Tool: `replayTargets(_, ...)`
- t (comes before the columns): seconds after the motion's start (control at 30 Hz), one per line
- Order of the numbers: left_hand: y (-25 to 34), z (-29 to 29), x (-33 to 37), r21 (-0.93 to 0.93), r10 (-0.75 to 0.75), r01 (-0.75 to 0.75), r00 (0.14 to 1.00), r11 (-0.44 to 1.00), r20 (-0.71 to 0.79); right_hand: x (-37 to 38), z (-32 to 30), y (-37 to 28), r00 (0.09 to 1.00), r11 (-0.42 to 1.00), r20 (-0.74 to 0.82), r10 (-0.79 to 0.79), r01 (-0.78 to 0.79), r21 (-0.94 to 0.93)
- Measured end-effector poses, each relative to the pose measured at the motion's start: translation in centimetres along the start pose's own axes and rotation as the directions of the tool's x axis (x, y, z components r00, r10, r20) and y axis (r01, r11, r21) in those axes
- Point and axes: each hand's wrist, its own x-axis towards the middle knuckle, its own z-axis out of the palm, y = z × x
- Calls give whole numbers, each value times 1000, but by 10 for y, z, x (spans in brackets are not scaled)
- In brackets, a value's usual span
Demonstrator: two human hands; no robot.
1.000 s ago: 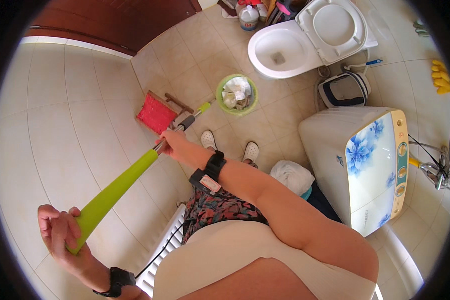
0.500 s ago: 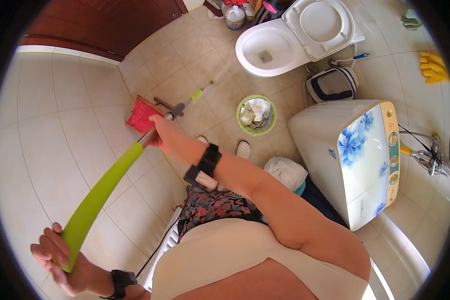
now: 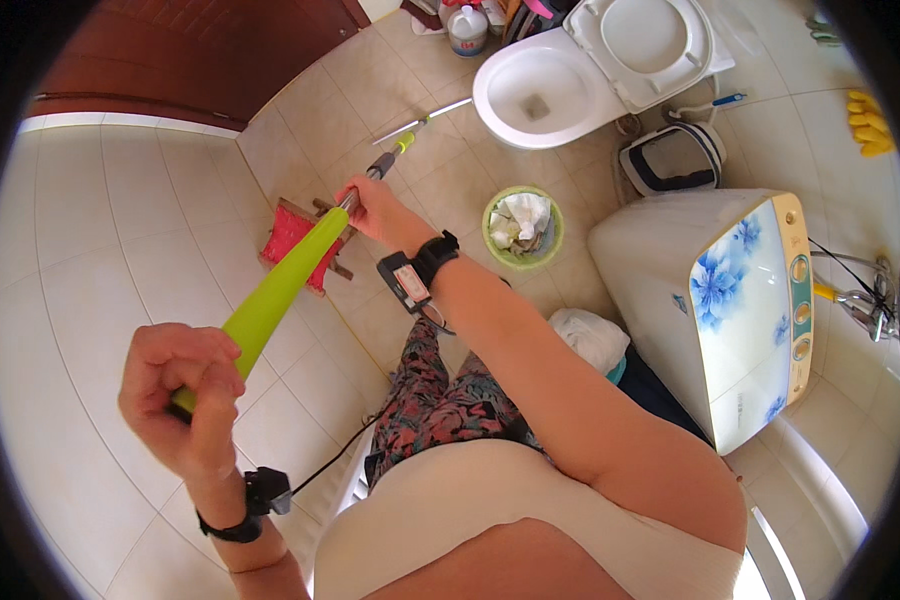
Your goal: The person empties a mop bucket into the toilet, places the bucket beside the washing machine, and wipes the toilet rim with a cloth. They then mop the tiled floor around the toilet and washing machine using a green-handled mop.
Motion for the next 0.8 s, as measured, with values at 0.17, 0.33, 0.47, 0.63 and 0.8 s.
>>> replayTargets(0.17,40,-2,-6,16,38,-39,997,999,62,-50,6,12,991,990,-118,64,-49,129)
replayTargets(0.33,58,-5,-18,-9,58,-58,998,998,25,-83,4,18,988,989,-127,85,-68,128)
replayTargets(0.47,69,-12,-26,-43,20,-20,1000,999,-5,-104,2,33,981,988,-161,111,-92,122)
replayTargets(0.63,78,-19,-35,-47,19,-17,999,999,31,-125,-3,47,978,979,-176,111,-78,186)
replayTargets(0.8,77,-26,-48,-88,-11,13,1000,996,21,-155,-12,49,961,990,-264,87,-53,134)
